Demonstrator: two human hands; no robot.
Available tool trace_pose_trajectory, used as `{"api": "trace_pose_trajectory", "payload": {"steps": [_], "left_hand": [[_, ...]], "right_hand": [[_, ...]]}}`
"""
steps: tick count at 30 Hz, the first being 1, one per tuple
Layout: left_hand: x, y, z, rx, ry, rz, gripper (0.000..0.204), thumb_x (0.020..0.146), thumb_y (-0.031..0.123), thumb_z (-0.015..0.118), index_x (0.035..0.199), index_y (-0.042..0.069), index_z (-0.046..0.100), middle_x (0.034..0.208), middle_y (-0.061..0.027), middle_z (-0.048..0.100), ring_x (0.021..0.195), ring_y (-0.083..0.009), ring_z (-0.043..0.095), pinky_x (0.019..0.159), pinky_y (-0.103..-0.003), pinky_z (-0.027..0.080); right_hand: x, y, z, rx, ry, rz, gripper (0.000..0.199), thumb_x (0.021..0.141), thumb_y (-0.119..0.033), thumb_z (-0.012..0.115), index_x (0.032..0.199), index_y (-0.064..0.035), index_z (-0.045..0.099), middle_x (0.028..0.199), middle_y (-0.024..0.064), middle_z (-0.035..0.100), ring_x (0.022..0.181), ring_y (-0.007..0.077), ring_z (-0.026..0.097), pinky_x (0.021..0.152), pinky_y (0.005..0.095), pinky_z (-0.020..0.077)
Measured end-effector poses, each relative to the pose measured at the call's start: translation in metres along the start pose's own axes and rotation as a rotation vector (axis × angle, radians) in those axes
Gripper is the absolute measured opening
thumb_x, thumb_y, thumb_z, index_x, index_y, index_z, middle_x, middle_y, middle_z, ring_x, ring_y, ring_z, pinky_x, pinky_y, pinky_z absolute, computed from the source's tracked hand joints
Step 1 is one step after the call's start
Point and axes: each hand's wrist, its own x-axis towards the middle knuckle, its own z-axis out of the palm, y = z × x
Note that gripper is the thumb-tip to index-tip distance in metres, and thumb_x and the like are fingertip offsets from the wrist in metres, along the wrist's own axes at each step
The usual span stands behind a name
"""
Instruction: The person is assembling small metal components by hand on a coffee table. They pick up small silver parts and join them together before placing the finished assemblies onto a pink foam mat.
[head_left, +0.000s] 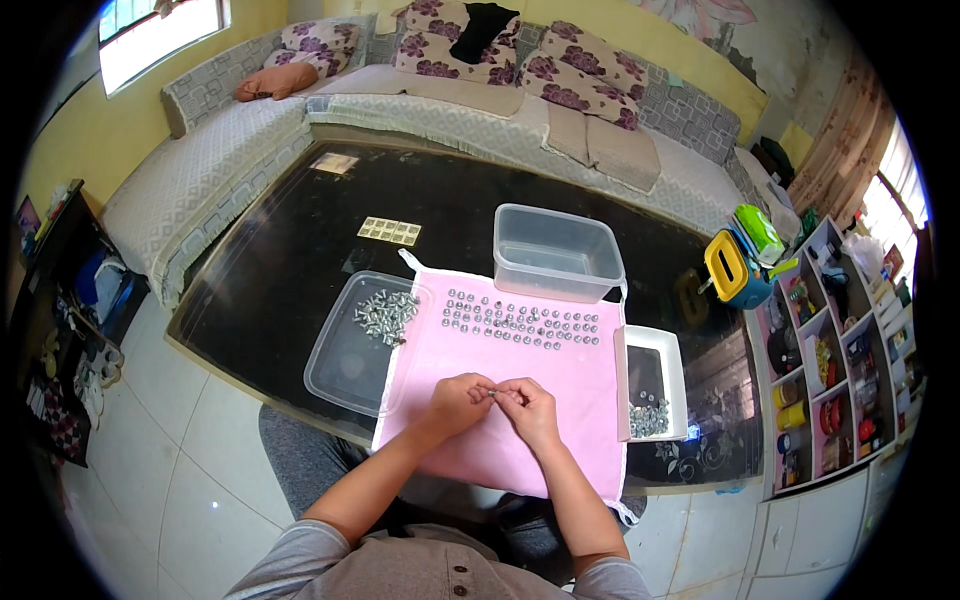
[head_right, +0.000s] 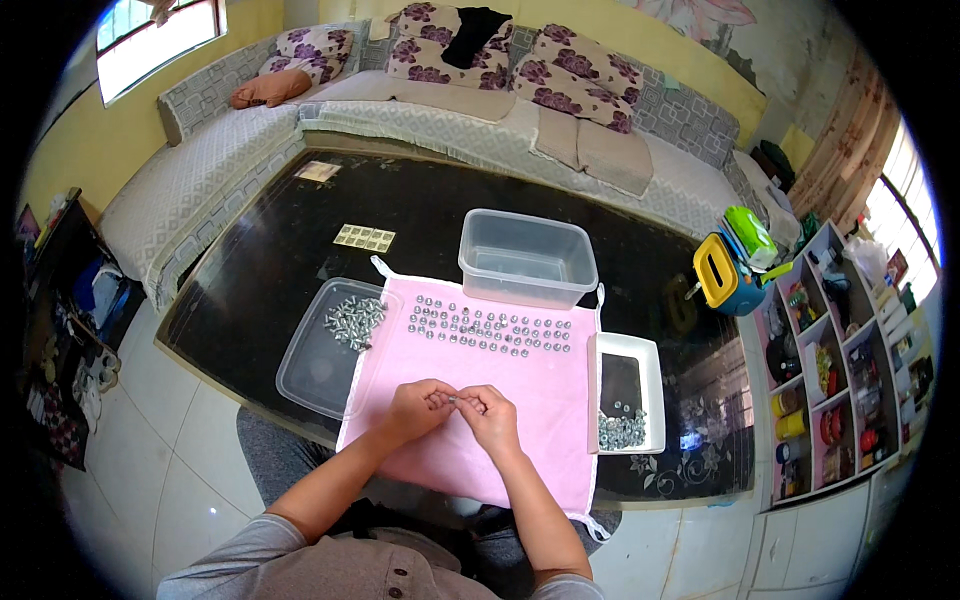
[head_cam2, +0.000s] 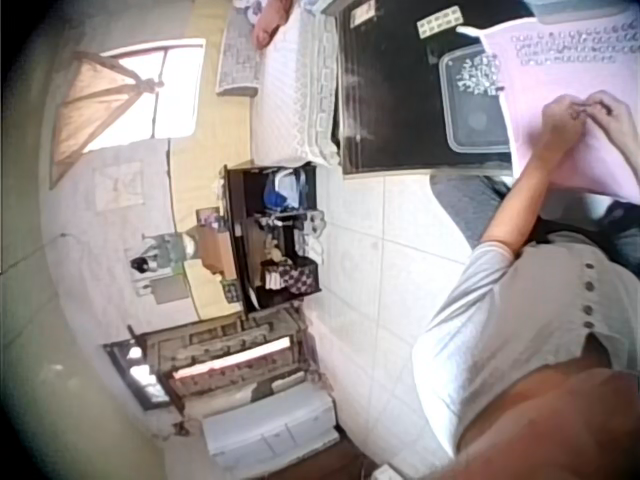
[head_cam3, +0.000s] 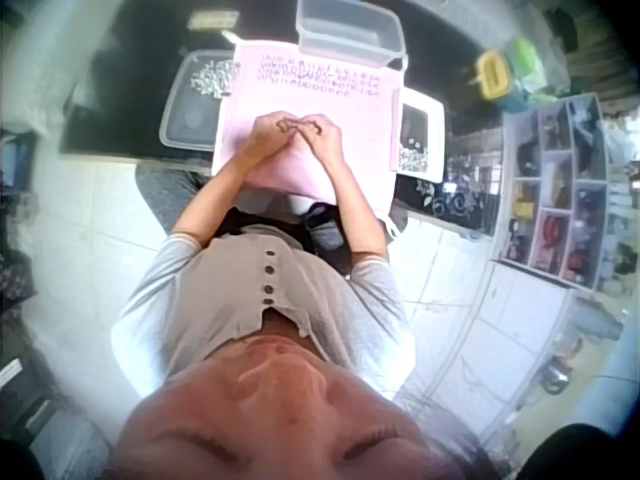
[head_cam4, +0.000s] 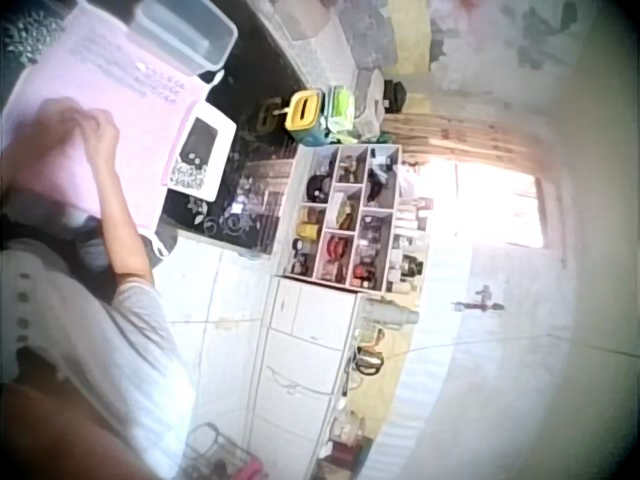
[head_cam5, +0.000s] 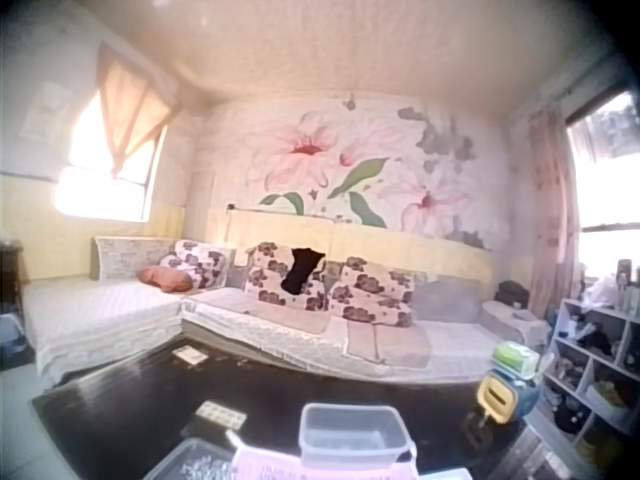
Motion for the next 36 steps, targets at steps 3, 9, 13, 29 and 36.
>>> {"api": "trace_pose_trajectory", "payload": {"steps": [3,9,13,29,36], "left_hand": [[0.001,-0.006,-0.001,-0.081,-0.001,0.003,0.018,0.073,0.005,0.065,0.091,0.002,0.064,0.073,0.0007,0.061,0.061,-0.0029,0.052,0.057,-0.017,0.045],[0.000,-0.002,-0.003,-0.179,-0.018,-0.027,0.019,0.075,0.004,0.064,0.094,0.001,0.064,0.079,-0.0020,0.063,0.066,-0.0042,0.055,0.060,-0.018,0.047],[-0.001,-0.003,-0.003,-0.176,-0.001,0.029,0.020,0.076,0.004,0.064,0.095,0.001,0.064,0.085,-0.0066,0.065,0.072,-0.0071,0.059,0.063,-0.019,0.048],[-0.002,0.000,-0.004,-0.220,0.021,0.070,0.018,0.076,0.006,0.065,0.094,0.001,0.064,0.086,-0.0062,0.065,0.073,-0.0074,0.058,0.063,-0.019,0.047],[-0.003,0.002,-0.005,-0.239,-0.012,-0.027,0.019,0.077,0.006,0.064,0.094,-0.001,0.063,0.082,-0.0052,0.065,0.070,-0.0056,0.057,0.061,-0.018,0.046]], "right_hand": [[0.000,0.010,0.001,0.093,-0.007,0.077,0.008,0.076,-0.002,0.064,0.083,0.0003,0.062,0.076,0.0020,0.060,0.064,0.0047,0.052,0.058,0.0178,0.0430],[0.001,0.019,0.001,0.345,-0.043,0.130,0.012,0.077,0.000,0.061,0.089,0.0022,0.059,0.078,0.0048,0.062,0.069,0.0067,0.057,0.062,0.0176,0.0462],[0.002,0.014,0.001,0.389,-0.051,0.193,0.012,0.078,0.000,0.060,0.090,0.0023,0.059,0.077,0.0046,0.062,0.068,0.0068,0.057,0.062,0.0182,0.0465],[0.004,0.007,0.008,-0.058,-0.020,0.032,0.017,0.086,-0.017,0.053,0.079,-0.0024,0.054,0.062,0.0054,0.058,0.055,0.0125,0.055,0.051,0.0250,0.0427],[0.007,0.003,0.013,-0.438,0.055,-0.160,0.028,0.088,-0.026,0.047,0.072,-0.0044,0.053,0.057,0.0144,0.054,0.052,0.0304,0.055,0.049,0.0377,0.0417]]}}
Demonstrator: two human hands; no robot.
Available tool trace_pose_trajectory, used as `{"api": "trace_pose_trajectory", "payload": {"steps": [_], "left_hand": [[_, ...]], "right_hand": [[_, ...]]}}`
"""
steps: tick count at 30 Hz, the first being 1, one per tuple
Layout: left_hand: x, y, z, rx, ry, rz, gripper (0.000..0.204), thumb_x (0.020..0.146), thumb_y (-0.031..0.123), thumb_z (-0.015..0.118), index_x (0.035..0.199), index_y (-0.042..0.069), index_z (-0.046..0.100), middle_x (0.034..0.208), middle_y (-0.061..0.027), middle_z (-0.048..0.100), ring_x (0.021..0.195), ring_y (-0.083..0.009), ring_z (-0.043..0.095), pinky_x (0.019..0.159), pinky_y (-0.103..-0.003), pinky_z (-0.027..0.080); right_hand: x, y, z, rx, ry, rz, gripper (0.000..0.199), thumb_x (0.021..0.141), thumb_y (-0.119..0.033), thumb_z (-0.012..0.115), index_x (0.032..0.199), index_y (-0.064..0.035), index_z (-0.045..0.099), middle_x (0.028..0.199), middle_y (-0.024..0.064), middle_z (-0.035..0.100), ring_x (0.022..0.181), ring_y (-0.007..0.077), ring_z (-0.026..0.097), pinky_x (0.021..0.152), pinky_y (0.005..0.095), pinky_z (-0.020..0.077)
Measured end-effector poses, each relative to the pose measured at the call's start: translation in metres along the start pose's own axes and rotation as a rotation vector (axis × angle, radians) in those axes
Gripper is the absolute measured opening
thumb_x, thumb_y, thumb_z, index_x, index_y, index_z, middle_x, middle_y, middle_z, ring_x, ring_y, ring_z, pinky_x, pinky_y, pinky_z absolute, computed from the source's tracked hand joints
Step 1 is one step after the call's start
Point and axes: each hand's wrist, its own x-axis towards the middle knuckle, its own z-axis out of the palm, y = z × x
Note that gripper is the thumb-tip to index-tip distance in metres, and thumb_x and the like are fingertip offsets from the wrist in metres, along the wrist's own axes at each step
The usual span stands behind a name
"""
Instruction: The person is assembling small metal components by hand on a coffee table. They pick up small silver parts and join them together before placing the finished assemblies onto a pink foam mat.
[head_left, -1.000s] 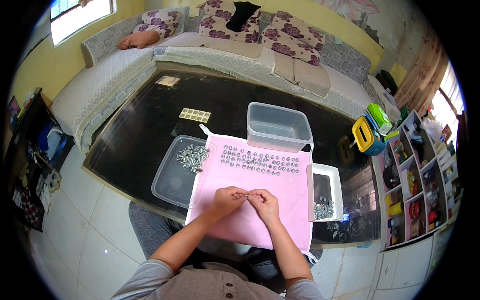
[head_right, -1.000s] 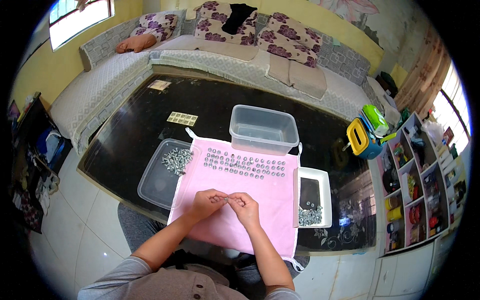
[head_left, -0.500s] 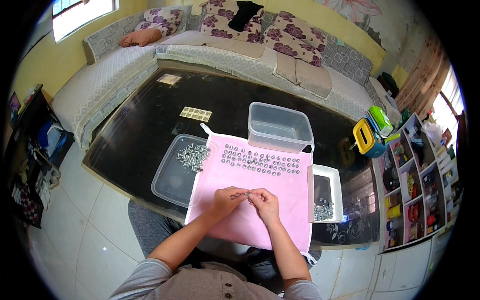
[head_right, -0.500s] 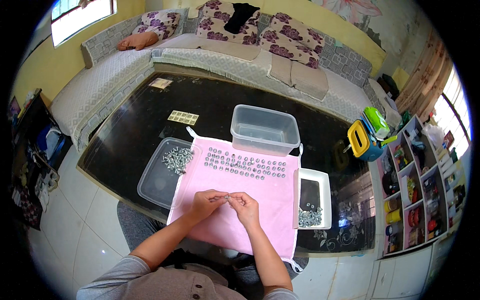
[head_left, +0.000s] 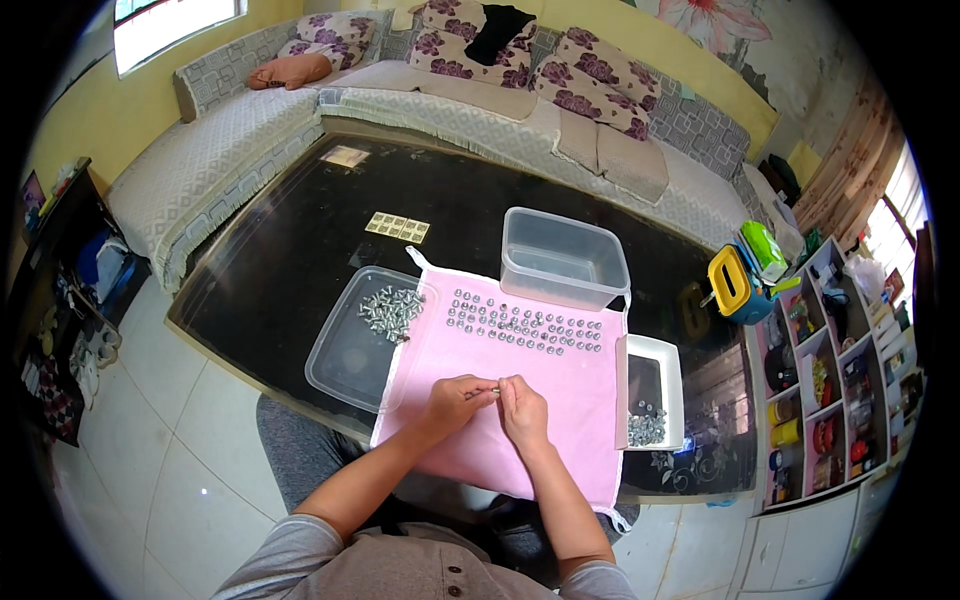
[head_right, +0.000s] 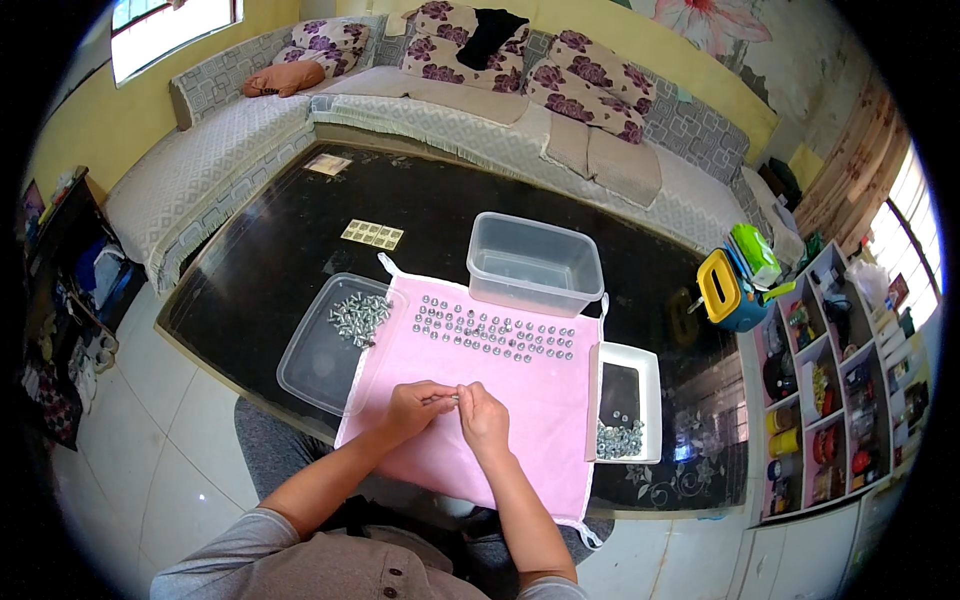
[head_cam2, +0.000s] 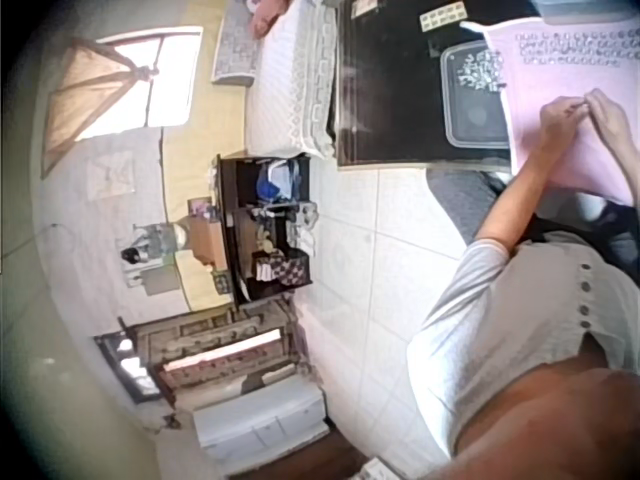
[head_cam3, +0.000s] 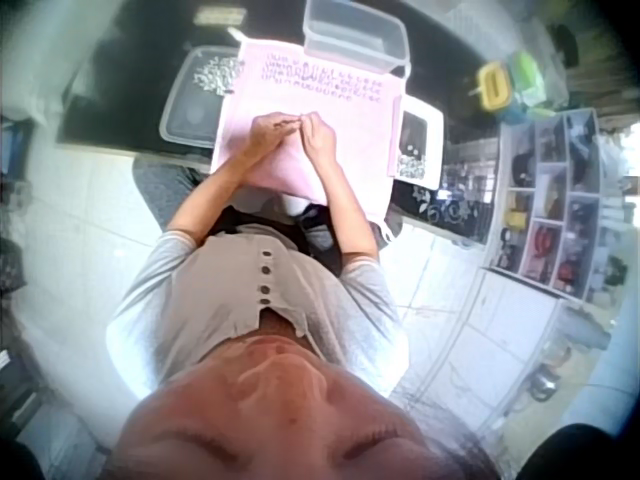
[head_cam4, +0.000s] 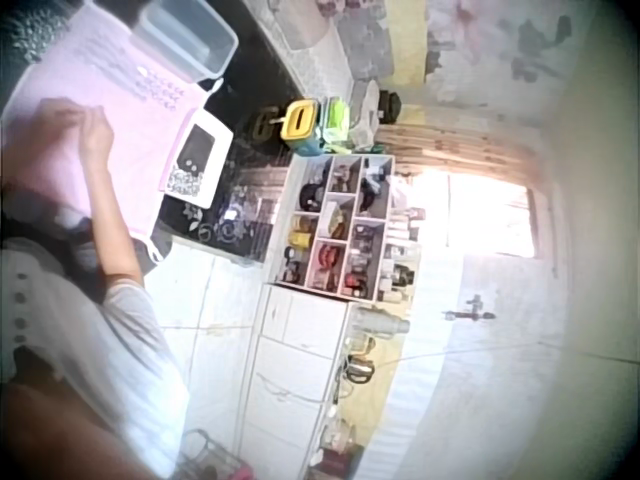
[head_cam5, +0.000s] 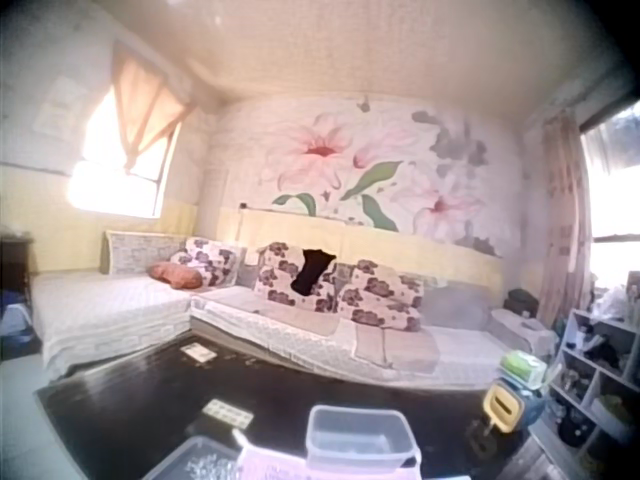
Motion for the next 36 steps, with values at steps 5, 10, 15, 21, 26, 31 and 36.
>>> {"api": "trace_pose_trajectory", "payload": {"steps": [5,10,15,21,26,31,36], "left_hand": [[0.000,0.000,0.000,-0.070,0.004,-0.032,0.019,0.076,0.007,0.065,0.094,-0.001,0.063,0.081,-0.0051,0.065,0.070,-0.0055,0.057,0.062,-0.019,0.046],[0.001,-0.001,-0.001,-0.117,0.025,-0.074,0.018,0.077,0.005,0.064,0.093,-0.002,0.063,0.080,-0.0058,0.065,0.071,-0.0065,0.058,0.063,-0.019,0.047],[0.002,-0.001,0.002,-0.095,0.011,-0.078,0.018,0.077,0.004,0.063,0.094,-0.003,0.063,0.080,-0.0068,0.065,0.070,-0.0079,0.059,0.064,-0.020,0.048],[0.002,-0.008,-0.001,-0.158,-0.023,-0.092,0.019,0.078,0.004,0.062,0.096,-0.003,0.062,0.081,-0.0072,0.065,0.070,-0.0081,0.059,0.064,-0.020,0.049],[0.004,-0.009,0.000,-0.182,-0.016,-0.038,0.019,0.078,0.005,0.063,0.095,-0.003,0.062,0.083,-0.0072,0.064,0.071,-0.0087,0.059,0.064,-0.020,0.049],[0.003,-0.009,-0.003,-0.121,-0.040,-0.032,0.018,0.077,0.006,0.064,0.094,-0.001,0.063,0.084,-0.0061,0.063,0.074,-0.0088,0.058,0.066,-0.020,0.047],[0.006,-0.007,-0.004,-0.079,0.009,0.058,0.017,0.076,0.006,0.065,0.093,0.000,0.065,0.084,-0.0056,0.062,0.075,-0.0083,0.056,0.066,-0.019,0.045]], "right_hand": [[0.007,-0.002,-0.001,0.000,-0.067,0.118,0.039,0.088,-0.033,0.046,0.063,-0.0046,0.055,0.054,0.0135,0.052,0.050,0.0280,0.053,0.047,0.0368,0.0408],[0.008,-0.005,-0.008,0.383,-0.154,0.348,0.044,0.091,-0.034,0.041,0.062,-0.0041,0.056,0.048,0.0030,0.049,0.047,0.0097,0.047,0.048,0.0247,0.0395],[0.001,0.004,-0.003,0.415,-0.107,0.227,0.041,0.091,-0.031,0.041,0.064,-0.0037,0.056,0.050,0.0019,0.050,0.048,0.0084,0.046,0.050,0.0222,0.0393],[0.006,-0.003,-0.013,0.225,-0.303,0.277,0.031,0.090,-0.026,0.044,0.074,-0.0022,0.055,0.058,0.0012,0.053,0.052,0.0082,0.048,0.050,0.0226,0.0393],[-0.001,0.014,-0.002,0.583,-0.098,0.221,0.033,0.090,-0.023,0.045,0.068,-0.0015,0.056,0.057,0.0027,0.053,0.048,0.0091,0.047,0.047,0.0228,0.0387],[0.003,0.011,-0.004,0.389,-0.322,0.366,0.025,0.090,-0.021,0.046,0.078,-0.0010,0.055,0.065,0.0026,0.054,0.058,0.0078,0.049,0.053,0.0192,0.0384],[-0.001,0.009,-0.004,0.650,-0.131,0.304,0.027,0.090,-0.020,0.046,0.073,-0.0014,0.055,0.061,0.0032,0.053,0.053,0.0071,0.047,0.049,0.0191,0.0379]]}}
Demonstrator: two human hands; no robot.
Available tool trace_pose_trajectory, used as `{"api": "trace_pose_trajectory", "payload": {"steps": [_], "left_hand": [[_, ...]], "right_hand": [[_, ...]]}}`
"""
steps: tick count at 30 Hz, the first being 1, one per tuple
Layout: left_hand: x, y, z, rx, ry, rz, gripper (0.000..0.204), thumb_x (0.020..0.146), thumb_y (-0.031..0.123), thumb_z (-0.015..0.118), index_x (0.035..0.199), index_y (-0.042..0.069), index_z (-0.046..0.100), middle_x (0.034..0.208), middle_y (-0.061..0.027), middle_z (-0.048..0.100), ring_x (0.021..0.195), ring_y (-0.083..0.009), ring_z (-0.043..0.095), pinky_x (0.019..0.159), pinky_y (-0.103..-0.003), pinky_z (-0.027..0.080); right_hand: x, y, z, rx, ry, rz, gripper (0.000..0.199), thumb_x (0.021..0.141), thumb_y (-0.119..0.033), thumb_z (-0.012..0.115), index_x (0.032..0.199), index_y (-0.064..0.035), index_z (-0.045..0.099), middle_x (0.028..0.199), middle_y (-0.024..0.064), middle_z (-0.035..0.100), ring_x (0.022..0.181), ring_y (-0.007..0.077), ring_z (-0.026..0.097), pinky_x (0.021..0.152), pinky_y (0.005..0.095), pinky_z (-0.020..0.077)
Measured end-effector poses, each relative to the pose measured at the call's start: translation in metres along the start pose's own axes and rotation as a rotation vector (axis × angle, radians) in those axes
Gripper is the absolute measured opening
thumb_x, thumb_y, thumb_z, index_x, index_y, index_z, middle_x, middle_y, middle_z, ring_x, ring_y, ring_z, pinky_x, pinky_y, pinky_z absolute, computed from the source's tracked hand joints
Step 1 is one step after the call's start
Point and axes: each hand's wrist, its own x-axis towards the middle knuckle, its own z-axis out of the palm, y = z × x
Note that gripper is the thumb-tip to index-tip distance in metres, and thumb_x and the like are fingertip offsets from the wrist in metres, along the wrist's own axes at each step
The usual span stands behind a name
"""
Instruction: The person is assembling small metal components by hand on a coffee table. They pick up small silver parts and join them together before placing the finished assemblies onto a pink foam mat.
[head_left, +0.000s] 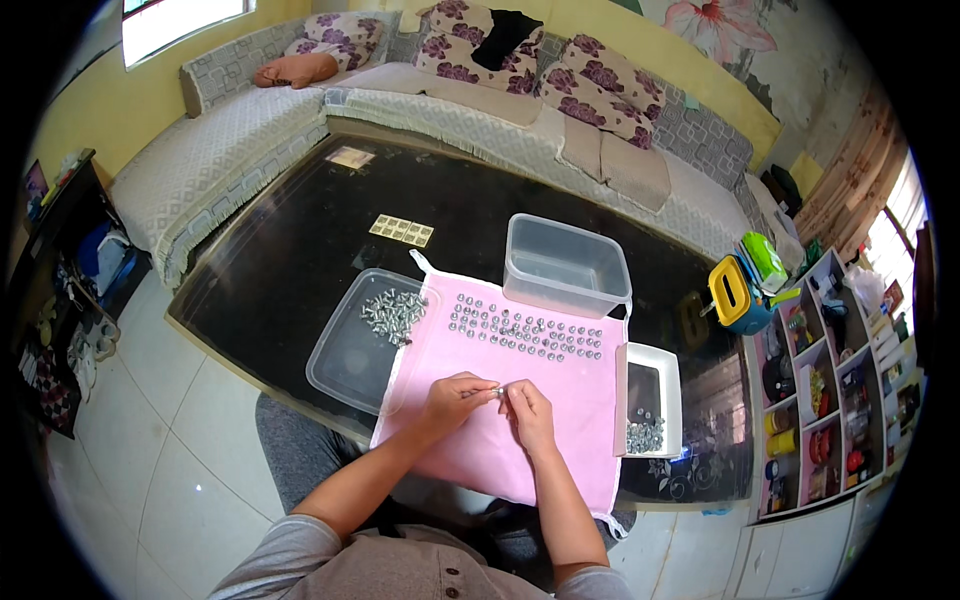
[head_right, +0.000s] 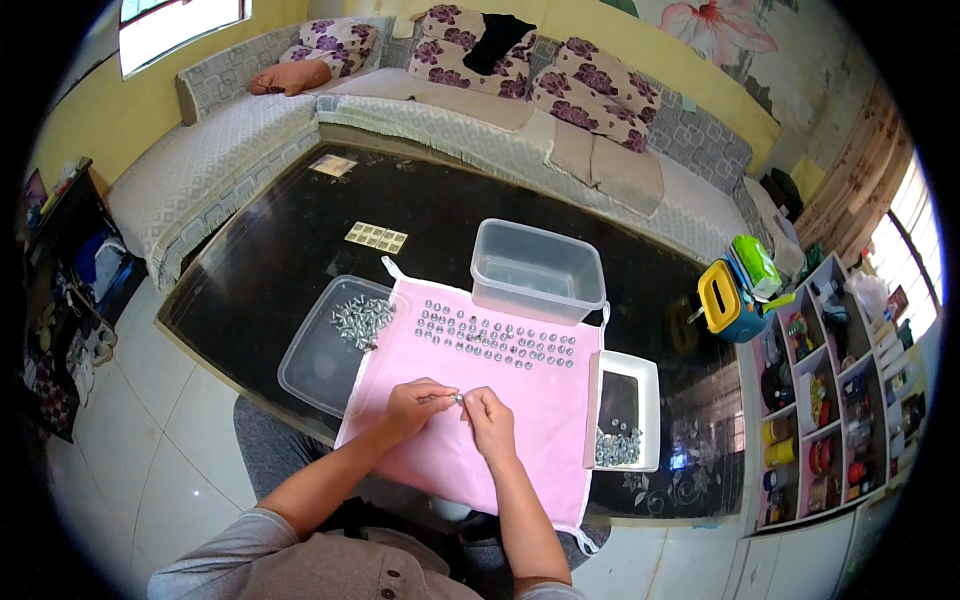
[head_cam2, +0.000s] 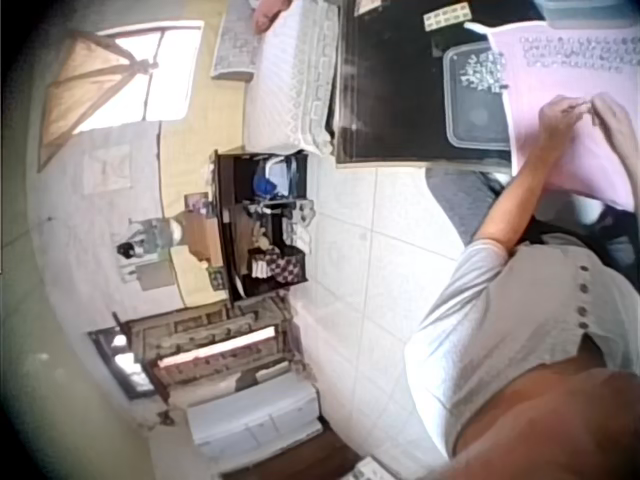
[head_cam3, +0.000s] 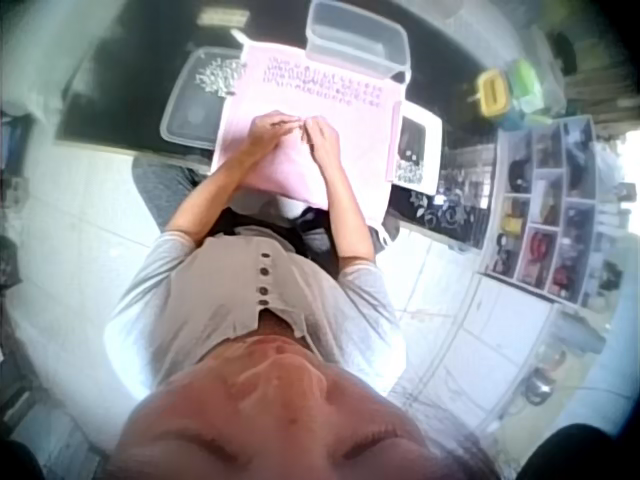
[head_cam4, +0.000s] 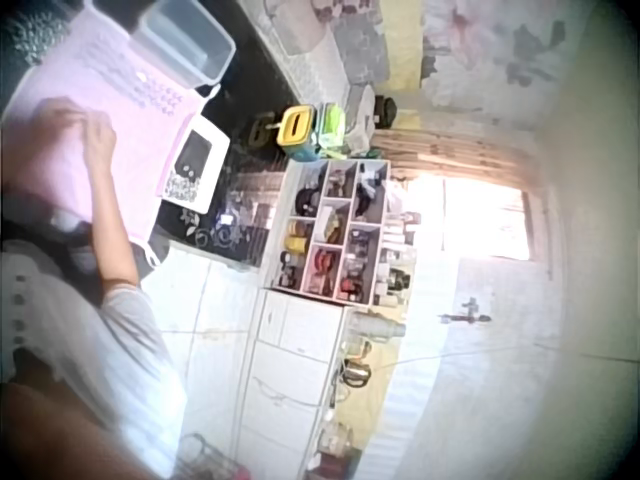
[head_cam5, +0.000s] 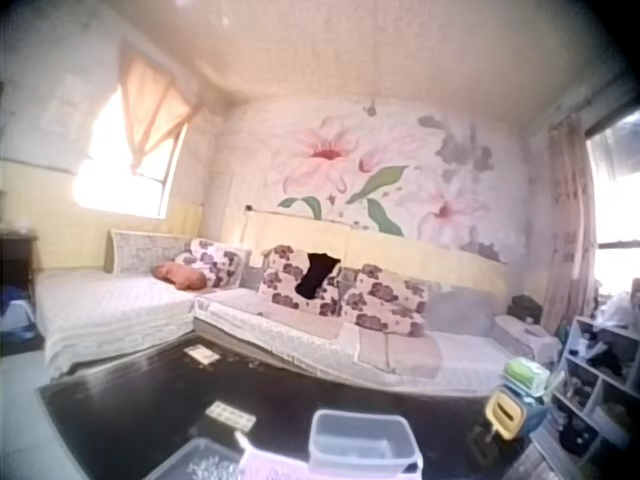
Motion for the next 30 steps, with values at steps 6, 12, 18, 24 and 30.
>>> {"api": "trace_pose_trajectory", "payload": {"steps": [6,12,18,24,30], "left_hand": [[0.001,-0.007,0.000,0.032,0.001,0.023,0.018,0.074,0.006,0.066,0.092,0.001,0.065,0.082,-0.0052,0.062,0.073,-0.0086,0.055,0.065,-0.019,0.044],[0.002,0.002,0.001,-0.001,0.016,0.044,0.018,0.074,0.006,0.066,0.091,0.001,0.066,0.080,-0.0042,0.061,0.070,-0.0073,0.053,0.062,-0.019,0.043],[0.001,-0.003,-0.003,0.004,-0.012,0.013,0.018,0.074,0.006,0.066,0.091,0.001,0.066,0.080,-0.0041,0.061,0.069,-0.0067,0.053,0.061,-0.019,0.042],[0.003,-0.004,0.001,0.000,0.034,0.066,0.017,0.074,0.006,0.066,0.091,0.002,0.066,0.078,-0.0032,0.060,0.067,-0.0062,0.051,0.059,-0.018,0.041],[0.002,-0.011,-0.002,-0.005,0.015,0.075,0.016,0.075,0.008,0.066,0.090,0.003,0.066,0.078,-0.0027,0.060,0.064,-0.0057,0.050,0.058,-0.018,0.041]], "right_hand": [[0.001,-0.002,0.005,-0.047,-0.029,0.006,0.022,0.090,-0.018,0.047,0.078,-0.0011,0.054,0.065,0.0038,0.054,0.055,0.0068,0.046,0.050,0.0181,0.0371],[0.000,0.006,0.004,-0.009,0.032,-0.072,0.023,0.090,-0.017,0.046,0.076,-0.0012,0.055,0.062,0.0025,0.054,0.053,0.0062,0.046,0.050,0.0185,0.0375],[0.002,-0.003,0.004,-0.060,-0.064,0.032,0.020,0.090,-0.017,0.046,0.079,-0.0012,0.054,0.065,0.0032,0.055,0.056,0.0067,0.047,0.051,0.0186,0.0378],[0.001,0.010,0.007,0.121,0.077,-0.087,0.023,0.090,-0.019,0.047,0.079,-0.0011,0.056,0.063,0.0031,0.055,0.057,0.0066,0.049,0.050,0.0190,0.0379],[0.003,0.004,0.003,0.040,-0.083,0.058,0.021,0.090,-0.019,0.046,0.083,-0.0002,0.054,0.066,0.0043,0.055,0.057,0.0071,0.048,0.051,0.0183,0.0378]]}}
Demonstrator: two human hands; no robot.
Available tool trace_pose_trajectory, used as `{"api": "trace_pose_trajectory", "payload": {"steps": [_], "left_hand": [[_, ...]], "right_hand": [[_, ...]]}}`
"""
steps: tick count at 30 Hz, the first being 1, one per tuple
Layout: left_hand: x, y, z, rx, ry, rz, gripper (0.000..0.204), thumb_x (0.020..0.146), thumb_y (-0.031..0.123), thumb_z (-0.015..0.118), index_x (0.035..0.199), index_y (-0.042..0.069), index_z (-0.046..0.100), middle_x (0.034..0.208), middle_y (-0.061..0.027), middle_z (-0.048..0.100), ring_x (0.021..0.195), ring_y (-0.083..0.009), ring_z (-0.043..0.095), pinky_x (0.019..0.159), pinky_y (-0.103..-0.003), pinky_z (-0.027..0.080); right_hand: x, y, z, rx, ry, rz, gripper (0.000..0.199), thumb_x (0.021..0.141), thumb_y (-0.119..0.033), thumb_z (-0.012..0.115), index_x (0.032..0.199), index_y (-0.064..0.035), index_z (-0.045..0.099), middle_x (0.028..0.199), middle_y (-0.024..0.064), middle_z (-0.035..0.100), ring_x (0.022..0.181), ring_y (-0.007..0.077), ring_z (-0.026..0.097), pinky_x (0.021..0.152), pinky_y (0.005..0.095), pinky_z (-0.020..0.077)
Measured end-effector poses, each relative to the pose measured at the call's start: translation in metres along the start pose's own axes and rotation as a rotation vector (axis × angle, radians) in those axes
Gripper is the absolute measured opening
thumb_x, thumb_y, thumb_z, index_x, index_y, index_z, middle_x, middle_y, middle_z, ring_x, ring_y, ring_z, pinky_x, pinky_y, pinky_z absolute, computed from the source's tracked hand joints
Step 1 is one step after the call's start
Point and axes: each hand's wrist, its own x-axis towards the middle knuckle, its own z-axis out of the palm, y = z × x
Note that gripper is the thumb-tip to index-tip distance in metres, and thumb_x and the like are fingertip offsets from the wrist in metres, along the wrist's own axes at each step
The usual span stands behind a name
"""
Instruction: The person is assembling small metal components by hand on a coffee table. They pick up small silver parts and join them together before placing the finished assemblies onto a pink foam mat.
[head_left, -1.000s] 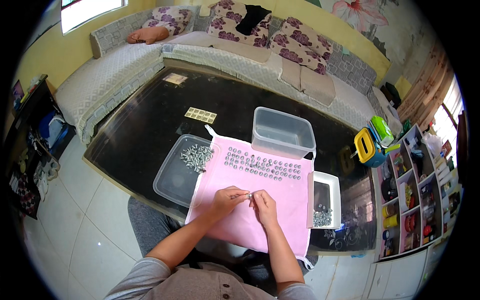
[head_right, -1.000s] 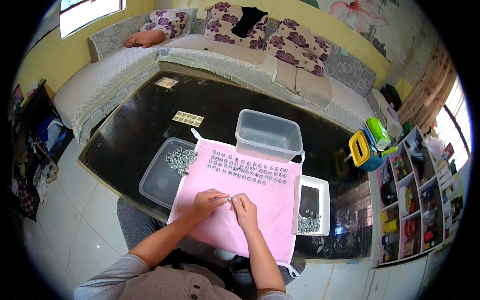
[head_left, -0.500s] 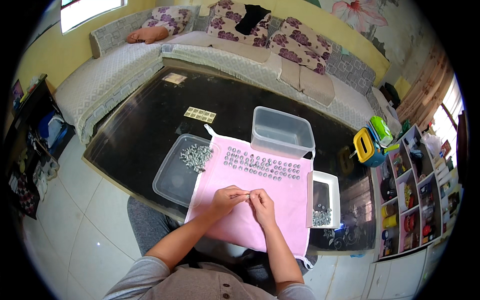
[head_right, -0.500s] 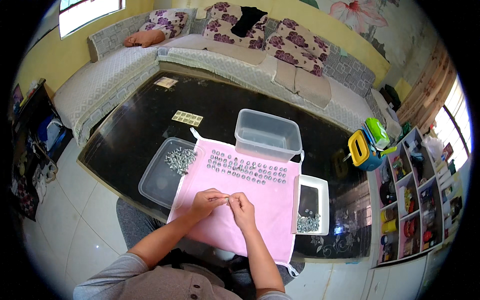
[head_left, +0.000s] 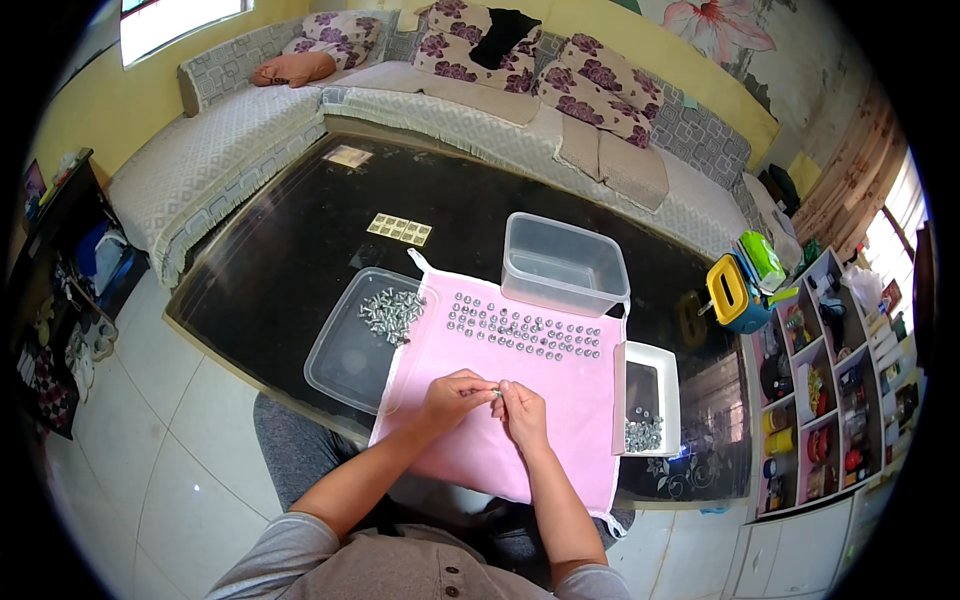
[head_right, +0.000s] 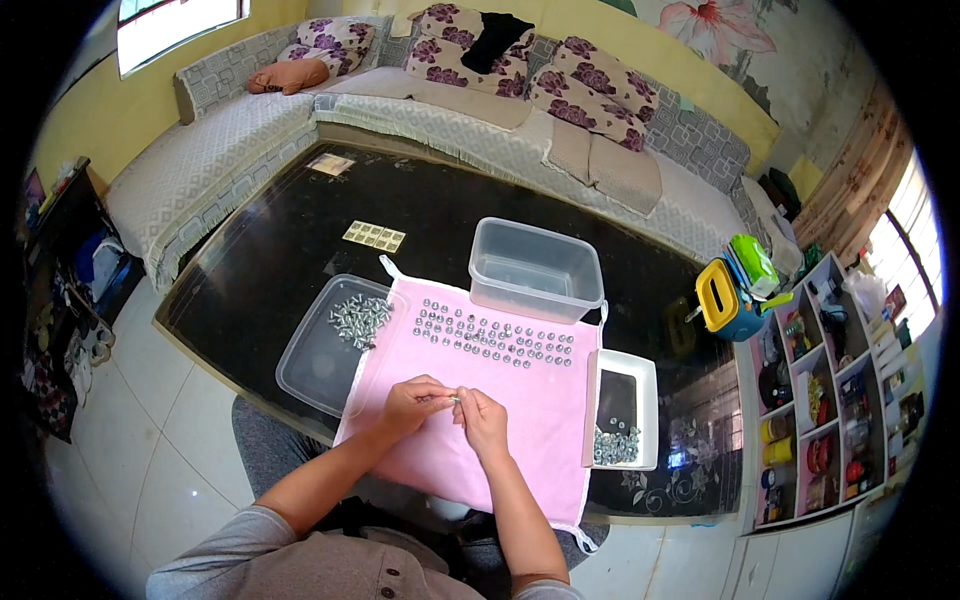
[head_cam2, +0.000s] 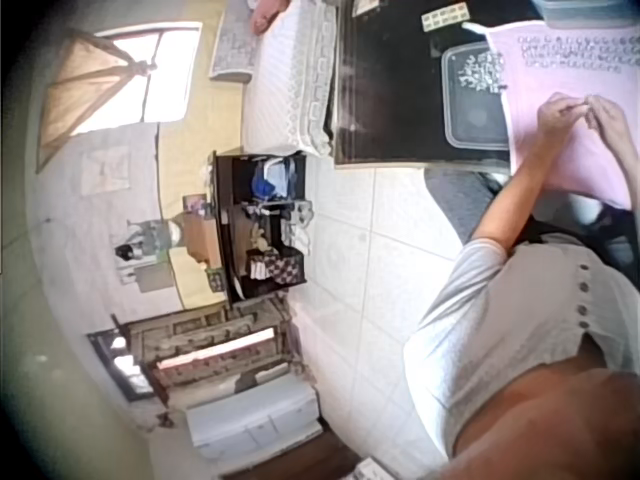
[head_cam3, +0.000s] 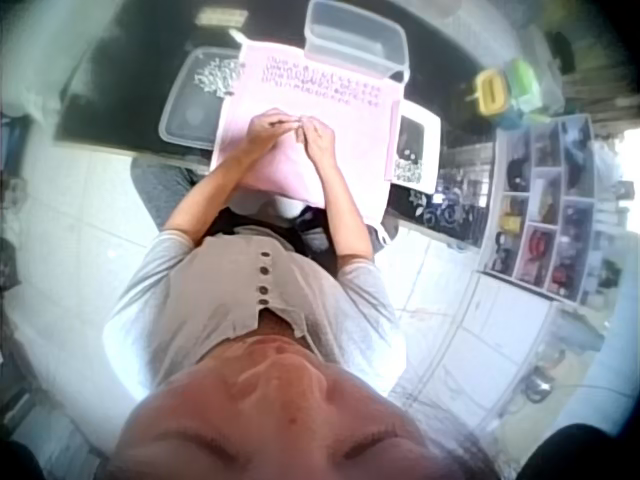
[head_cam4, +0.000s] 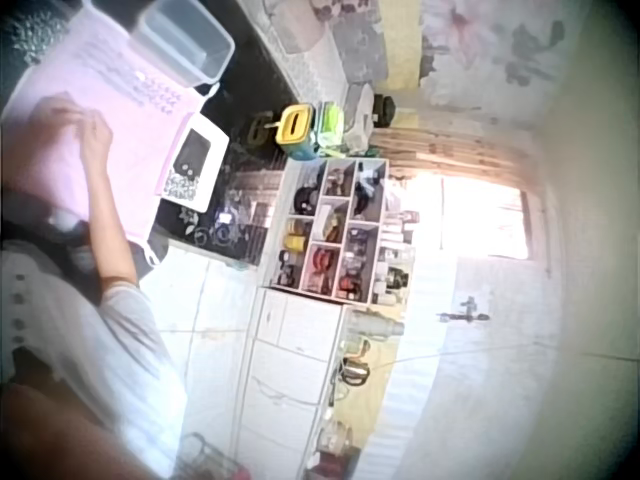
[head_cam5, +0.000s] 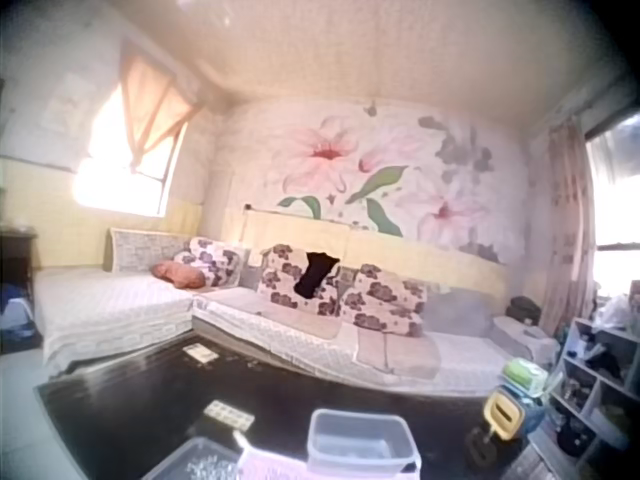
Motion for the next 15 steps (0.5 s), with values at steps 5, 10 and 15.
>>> {"api": "trace_pose_trajectory", "payload": {"steps": [5,10,15], "left_hand": [[0.000,0.012,0.002,-0.045,0.027,-0.023,0.017,0.074,0.003,0.066,0.091,0.001,0.066,0.079,-0.0035,0.059,0.069,-0.0070,0.052,0.061,-0.018,0.041],[0.000,0.009,0.001,-0.036,-0.007,-0.054,0.016,0.074,0.003,0.066,0.090,0.001,0.066,0.079,-0.0036,0.060,0.070,-0.0073,0.053,0.061,-0.018,0.041],[0.001,0.009,0.001,-0.070,0.005,-0.024,0.016,0.074,0.004,0.065,0.091,0.002,0.066,0.080,-0.0033,0.059,0.070,-0.0069,0.053,0.062,-0.018,0.042]], "right_hand": [[-0.003,0.001,0.001,0.119,0.090,-0.112,0.025,0.090,-0.020,0.046,0.080,0.0003,0.055,0.065,0.0046,0.055,0.055,0.0070,0.048,0.050,0.0178,0.0373],[0.001,0.004,0.001,0.103,-0.019,-0.010,0.022,0.090,-0.019,0.047,0.083,0.0000,0.055,0.067,0.0051,0.056,0.057,0.0073,0.048,0.051,0.0181,0.0377],[-0.003,-0.007,0.004,0.167,0.050,-0.019,0.024,0.090,-0.020,0.047,0.080,-0.0004,0.056,0.066,0.0049,0.056,0.056,0.0072,0.048,0.051,0.0180,0.0377]]}}
